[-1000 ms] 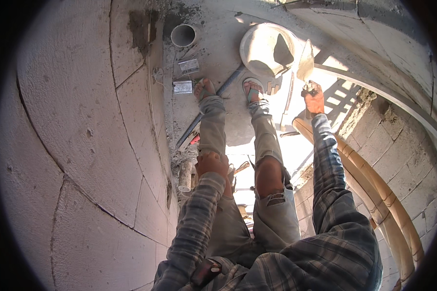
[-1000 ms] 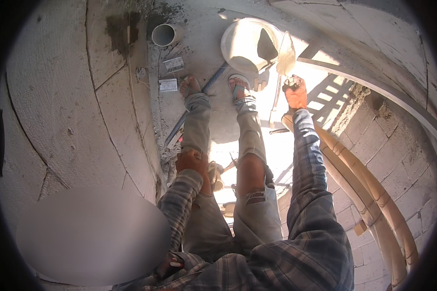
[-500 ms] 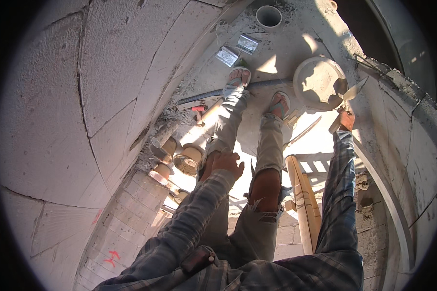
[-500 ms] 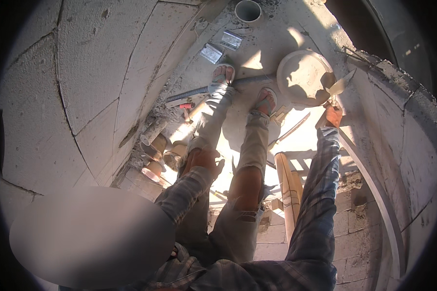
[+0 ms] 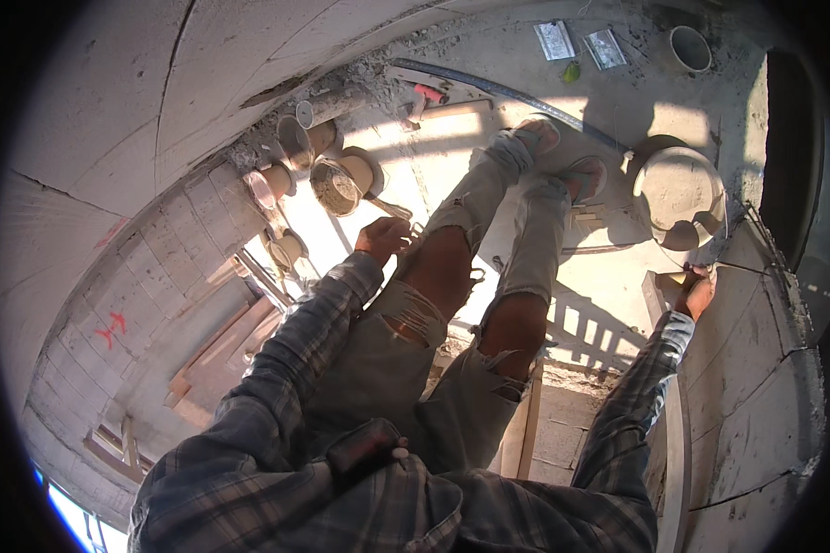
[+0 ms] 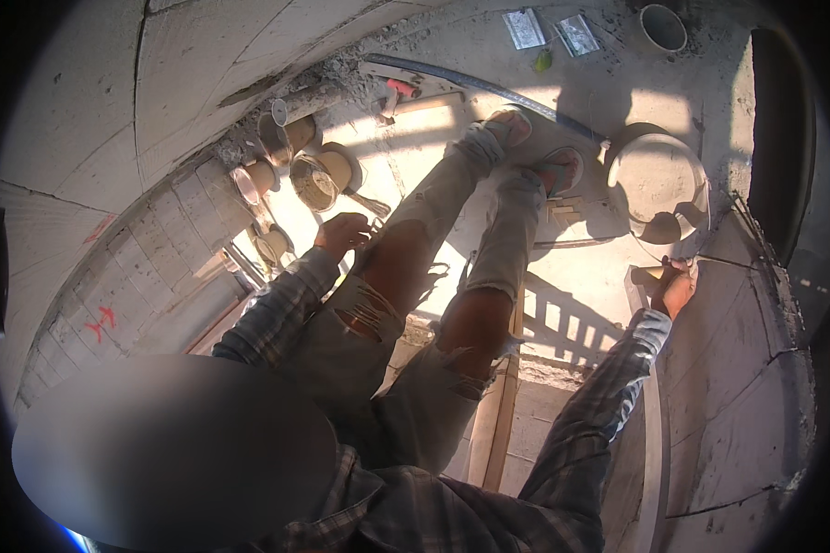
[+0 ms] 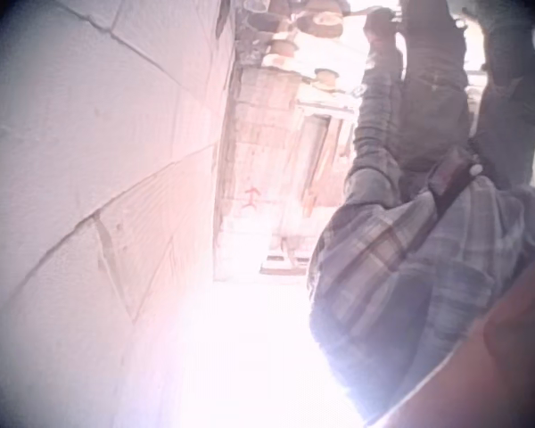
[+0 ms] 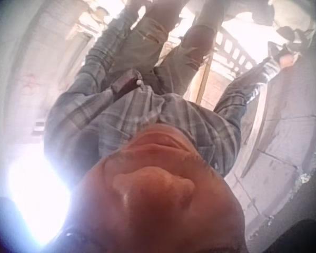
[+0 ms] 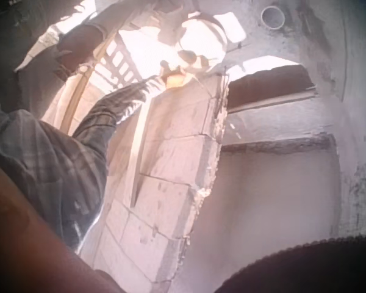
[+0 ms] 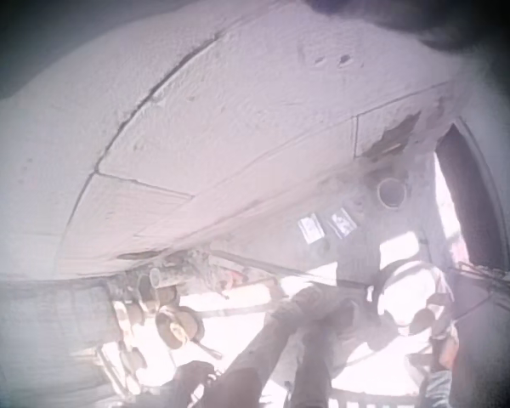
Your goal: The person scoops cement from a bucket with a trowel and applies it to the floor joints between tiles. They smooth the cement into the gaps and scrape excess material back into the bucket.
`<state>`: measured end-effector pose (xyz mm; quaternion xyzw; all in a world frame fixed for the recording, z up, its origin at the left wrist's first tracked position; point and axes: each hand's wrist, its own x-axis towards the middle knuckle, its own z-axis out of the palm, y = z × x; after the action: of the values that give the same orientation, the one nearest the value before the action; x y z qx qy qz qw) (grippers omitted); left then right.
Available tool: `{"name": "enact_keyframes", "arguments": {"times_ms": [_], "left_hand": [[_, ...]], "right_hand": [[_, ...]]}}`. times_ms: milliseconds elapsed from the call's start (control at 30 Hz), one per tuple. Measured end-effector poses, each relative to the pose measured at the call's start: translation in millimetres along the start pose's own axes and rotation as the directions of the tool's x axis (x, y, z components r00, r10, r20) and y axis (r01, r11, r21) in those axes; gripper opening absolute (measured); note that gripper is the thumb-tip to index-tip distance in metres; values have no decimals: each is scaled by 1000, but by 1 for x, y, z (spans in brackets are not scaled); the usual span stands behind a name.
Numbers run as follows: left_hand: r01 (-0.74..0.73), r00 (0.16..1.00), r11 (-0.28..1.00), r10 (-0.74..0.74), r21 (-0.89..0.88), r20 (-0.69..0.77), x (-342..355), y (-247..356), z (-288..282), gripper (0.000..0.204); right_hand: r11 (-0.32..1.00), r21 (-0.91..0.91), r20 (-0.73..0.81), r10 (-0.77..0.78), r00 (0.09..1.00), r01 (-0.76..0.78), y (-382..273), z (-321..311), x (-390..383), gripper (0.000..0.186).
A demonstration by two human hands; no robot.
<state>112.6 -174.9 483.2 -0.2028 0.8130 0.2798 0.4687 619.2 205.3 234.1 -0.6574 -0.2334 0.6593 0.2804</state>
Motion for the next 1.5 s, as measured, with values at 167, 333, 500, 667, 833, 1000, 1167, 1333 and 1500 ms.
{"name": "enact_keyframes", "arguments": {"times_ms": [167, 333, 500, 667, 833, 1000, 1167, 1333, 1500], "left_hand": [[148, 981, 988, -151, -33, -126, -37, -77, -67, 27], [145, 939, 959, -55, 243, -340, -56, -149, -124, 27], [278, 853, 943, -154, 185, -498, -45, -285, -193, 29], [190, 917, 879, 1, 438, -399, -12, -297, -208, 30], [122, 900, 927, -254, -354, -354, 6, -319, -257, 23], [101, 897, 801, -330, -590, -294, 11, -355, -296, 17], [216, 890, 846, -375, -487, -257, 71, -437, -322, 34], [99, 914, 810, -304, -578, -269, 189, -442, -354, 42], [-97, 902, 732, -222, -674, -371, 322, -444, -368, 79]], "right_hand": [[993, -100, 107, 72, 992, -61, -45, 99, -24, 12], [842, -540, -25, -26, 999, 9, -10, 173, -60, 19], [917, -386, 101, -68, 993, 102, 24, 246, -176, 23], [915, -403, 159, 59, 986, 11, 10, 289, -254, 38], [883, -467, 185, 147, 972, -45, 91, 398, -362, 17], [732, -678, 432, 314, 845, 74, 178, 483, -399, 2], [728, -684, 435, 466, 771, -54, 259, 553, -454, 6], [641, -767, 436, 515, 738, 5, 330, 632, -495, 9], [585, -803, 501, 562, 658, 112, 378, 654, -481, 17]]}}
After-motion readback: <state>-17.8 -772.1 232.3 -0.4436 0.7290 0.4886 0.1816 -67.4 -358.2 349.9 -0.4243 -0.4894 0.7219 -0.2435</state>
